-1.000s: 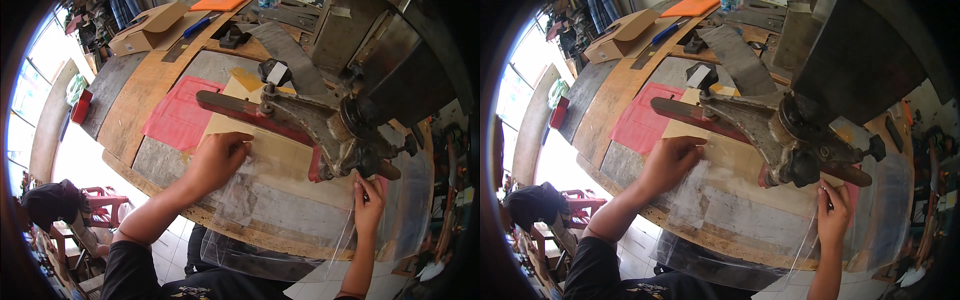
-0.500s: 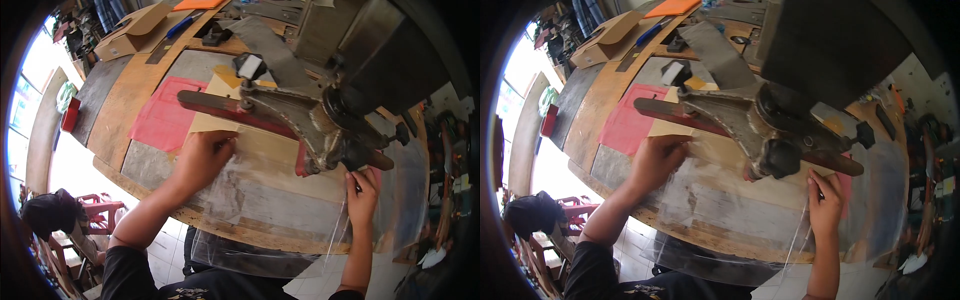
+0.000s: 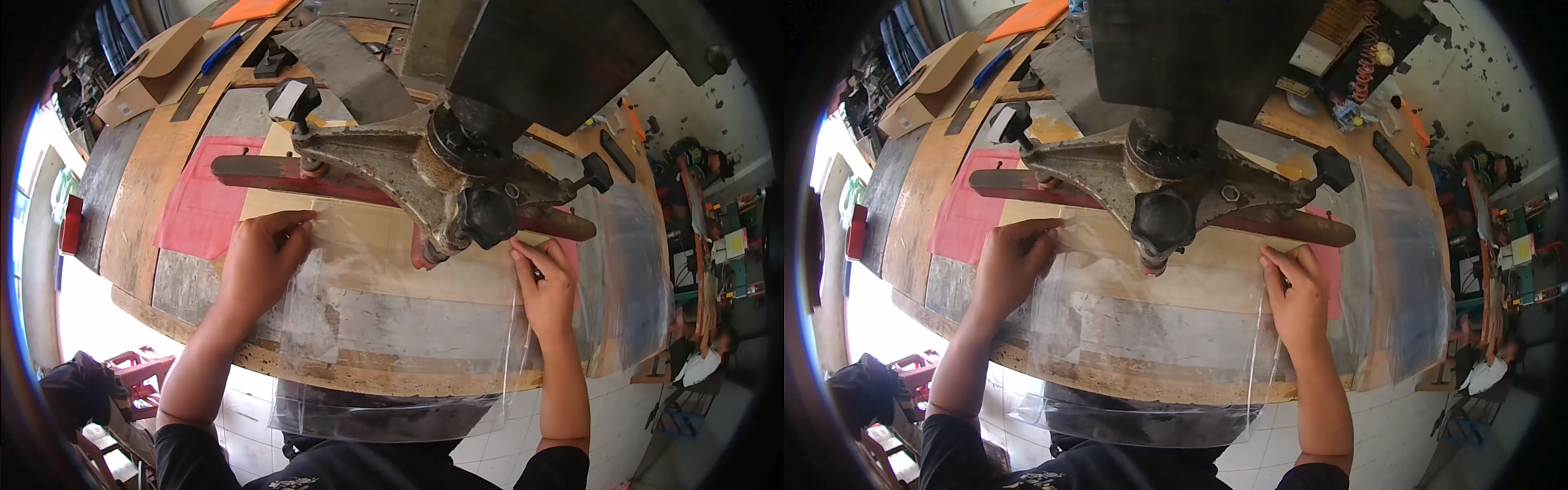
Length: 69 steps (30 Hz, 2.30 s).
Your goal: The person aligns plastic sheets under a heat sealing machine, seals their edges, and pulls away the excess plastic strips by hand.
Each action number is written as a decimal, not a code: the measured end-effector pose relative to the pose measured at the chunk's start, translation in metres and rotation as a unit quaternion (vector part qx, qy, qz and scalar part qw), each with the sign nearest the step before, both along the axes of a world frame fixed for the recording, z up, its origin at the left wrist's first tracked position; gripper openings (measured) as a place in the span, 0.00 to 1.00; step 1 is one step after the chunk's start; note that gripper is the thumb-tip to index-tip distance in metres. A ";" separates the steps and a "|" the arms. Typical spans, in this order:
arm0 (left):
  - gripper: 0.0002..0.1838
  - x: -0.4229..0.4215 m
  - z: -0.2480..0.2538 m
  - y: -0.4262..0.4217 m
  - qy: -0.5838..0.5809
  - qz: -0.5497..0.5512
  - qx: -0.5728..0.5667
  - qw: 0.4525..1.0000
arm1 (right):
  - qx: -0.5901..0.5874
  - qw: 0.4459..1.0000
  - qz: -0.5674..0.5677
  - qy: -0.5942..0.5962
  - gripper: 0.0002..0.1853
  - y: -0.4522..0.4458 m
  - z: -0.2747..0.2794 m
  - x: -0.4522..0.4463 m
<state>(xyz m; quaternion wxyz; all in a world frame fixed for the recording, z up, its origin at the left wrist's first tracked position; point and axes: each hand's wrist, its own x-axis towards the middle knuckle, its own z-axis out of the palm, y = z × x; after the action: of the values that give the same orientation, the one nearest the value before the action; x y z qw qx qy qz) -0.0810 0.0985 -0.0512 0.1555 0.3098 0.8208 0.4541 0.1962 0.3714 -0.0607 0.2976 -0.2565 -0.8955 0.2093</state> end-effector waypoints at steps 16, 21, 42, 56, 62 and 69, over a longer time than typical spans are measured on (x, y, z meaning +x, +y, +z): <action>0.13 -0.003 0.002 -0.002 0.060 -0.020 -0.005 0.998 | -0.018 1.000 -0.011 -0.014 0.13 -0.006 0.007 -0.002; 0.15 -0.004 0.000 -0.002 0.061 -0.022 -0.008 0.998 | 0.014 0.999 -0.010 -0.033 0.14 -0.003 0.007 0.000; 0.13 -0.004 -0.001 -0.002 0.124 -0.020 0.024 0.992 | 0.003 1.000 -0.009 -0.027 0.11 -0.005 0.008 -0.002; 0.12 -0.002 0.013 0.001 0.092 -0.014 -0.025 0.995 | 0.074 0.996 0.009 -0.039 0.12 -0.002 0.016 -0.002; 0.12 -0.003 0.010 0.001 0.119 -0.019 0.005 0.993 | 0.065 0.997 0.009 -0.041 0.12 0.003 0.014 0.002; 0.15 -0.003 -0.004 -0.007 0.147 -0.042 0.015 0.988 | 0.054 0.997 -0.004 -0.060 0.12 -0.011 0.017 0.011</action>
<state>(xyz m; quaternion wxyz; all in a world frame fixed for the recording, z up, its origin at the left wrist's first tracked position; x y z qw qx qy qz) -0.0837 0.0919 -0.0554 0.0472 0.4098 0.8140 0.4089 0.2074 0.3600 -0.0438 0.2578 -0.2559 -0.9206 0.1437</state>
